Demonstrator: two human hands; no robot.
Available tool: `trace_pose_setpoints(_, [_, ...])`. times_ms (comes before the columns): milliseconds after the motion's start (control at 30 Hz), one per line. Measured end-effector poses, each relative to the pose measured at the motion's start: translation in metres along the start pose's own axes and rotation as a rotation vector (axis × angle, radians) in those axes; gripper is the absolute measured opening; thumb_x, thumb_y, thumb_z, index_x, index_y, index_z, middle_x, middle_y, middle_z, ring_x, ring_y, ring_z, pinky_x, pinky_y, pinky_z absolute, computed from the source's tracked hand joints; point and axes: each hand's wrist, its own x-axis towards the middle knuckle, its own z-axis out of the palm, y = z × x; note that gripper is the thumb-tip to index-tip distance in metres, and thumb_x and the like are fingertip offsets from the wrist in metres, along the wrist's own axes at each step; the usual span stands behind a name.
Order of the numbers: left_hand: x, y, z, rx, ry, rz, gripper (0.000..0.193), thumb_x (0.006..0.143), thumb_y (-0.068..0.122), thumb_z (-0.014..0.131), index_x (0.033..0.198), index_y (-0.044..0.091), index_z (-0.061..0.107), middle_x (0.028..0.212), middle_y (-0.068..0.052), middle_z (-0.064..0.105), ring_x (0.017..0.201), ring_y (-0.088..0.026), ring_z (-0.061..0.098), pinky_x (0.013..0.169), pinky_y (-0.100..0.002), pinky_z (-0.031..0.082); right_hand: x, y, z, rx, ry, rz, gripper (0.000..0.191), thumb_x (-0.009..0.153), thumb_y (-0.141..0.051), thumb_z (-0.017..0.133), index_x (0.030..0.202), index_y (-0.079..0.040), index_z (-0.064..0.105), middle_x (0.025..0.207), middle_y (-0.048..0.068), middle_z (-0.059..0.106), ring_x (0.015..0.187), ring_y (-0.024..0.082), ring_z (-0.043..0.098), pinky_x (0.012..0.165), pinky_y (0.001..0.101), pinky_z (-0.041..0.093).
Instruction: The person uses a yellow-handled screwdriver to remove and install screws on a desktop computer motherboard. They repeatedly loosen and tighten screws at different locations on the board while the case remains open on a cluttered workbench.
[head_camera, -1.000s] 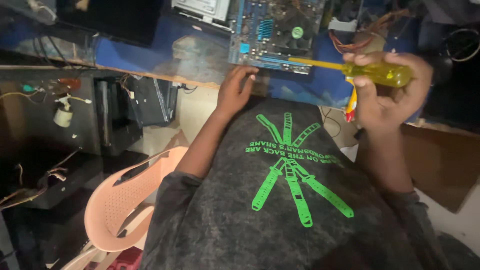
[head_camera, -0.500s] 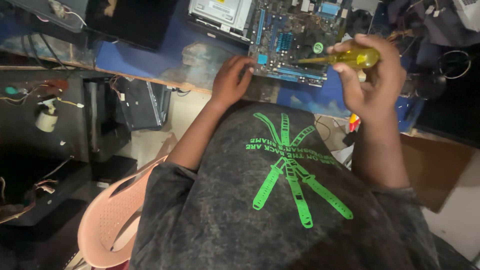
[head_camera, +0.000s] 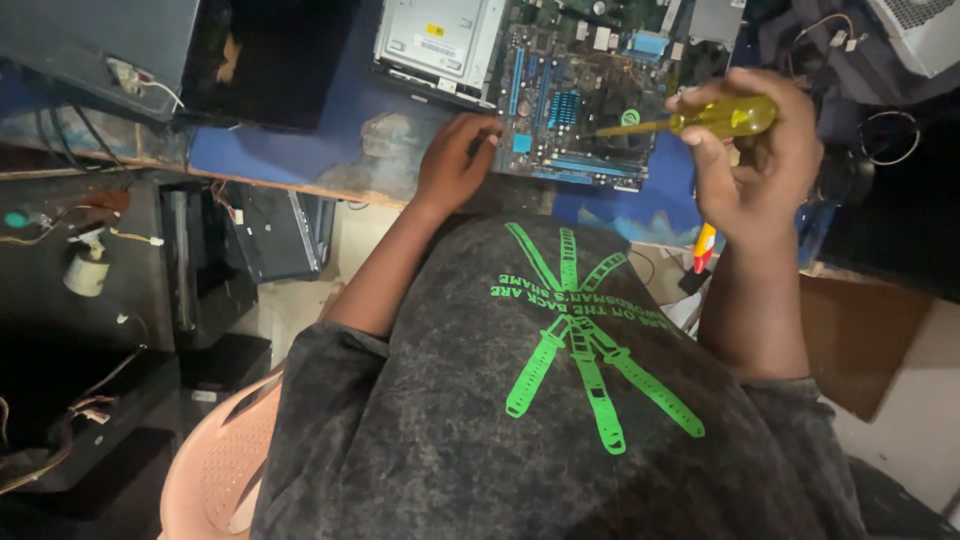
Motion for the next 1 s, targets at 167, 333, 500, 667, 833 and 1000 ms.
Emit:
trace_pose_setpoints(167, [0.0,-0.004,0.002,0.025,-0.013,0.061,0.015,0.1,0.013,0.064,0.113,0.009,0.068,0.113,-0.012,0.07,0.109,-0.034,0.066,0.092,-0.041,0.052,-0.002,0.001,-0.001,0.032,0.026,0.038,0.04,0.114,-0.002,0.068,0.143,0.001,0.041,0.123,0.021,0.067,0.116,0.029,0.073,0.101,0.038,0.059])
trace_pose_setpoints(333, [-0.001,0.0,0.0,0.001,-0.062,-0.009,0.016,0.099,0.013,0.064,0.113,0.009,0.069,0.112,-0.012,0.07,0.106,-0.033,0.066,0.086,-0.04,0.053,-0.004,-0.003,-0.003,0.064,-0.002,0.054,0.039,0.114,0.001,0.065,0.143,0.001,0.04,0.123,0.021,0.066,0.117,0.03,0.072,0.106,0.0401,0.061])
trace_pose_setpoints(500, [0.001,0.002,0.001,-0.036,-0.087,-0.042,0.018,0.099,0.013,0.064,0.115,0.009,0.068,0.11,-0.011,0.069,0.103,-0.03,0.069,0.086,-0.038,0.054,0.002,-0.008,-0.002,0.054,-0.08,-0.065,0.042,0.106,0.006,0.057,0.143,0.001,0.039,0.122,0.025,0.064,0.114,0.033,0.069,0.106,0.0481,0.06])
trace_pose_setpoints(667, [-0.001,-0.003,0.003,-0.01,-0.119,-0.042,0.02,0.098,0.012,0.064,0.117,0.008,0.068,0.109,-0.011,0.069,0.103,-0.03,0.068,0.085,-0.038,0.054,0.004,-0.011,0.001,0.133,-0.093,-0.043,0.036,0.108,0.007,0.055,0.139,0.0,0.038,0.122,0.024,0.063,0.114,0.032,0.068,0.109,0.0485,0.059])
trace_pose_setpoints(833, [-0.001,-0.004,0.003,-0.017,-0.107,-0.021,0.019,0.098,0.013,0.064,0.117,0.008,0.068,0.111,-0.01,0.069,0.105,-0.03,0.068,0.087,-0.039,0.053,0.004,-0.008,0.002,0.27,-0.091,-0.042,0.027,0.101,0.005,0.056,0.122,-0.003,0.04,0.112,0.02,0.064,0.109,0.032,0.07,0.104,0.05,0.059])
trace_pose_setpoints(1000, [-0.002,-0.001,0.004,0.01,-0.085,-0.001,0.017,0.099,0.012,0.064,0.115,0.008,0.068,0.111,-0.01,0.069,0.106,-0.03,0.066,0.089,-0.039,0.053,0.007,0.002,0.001,0.536,-0.066,-0.015,0.022,0.097,-0.009,0.06,0.109,-0.007,0.042,0.092,0.013,0.058,0.08,0.025,0.065,0.089,0.0475,0.058])
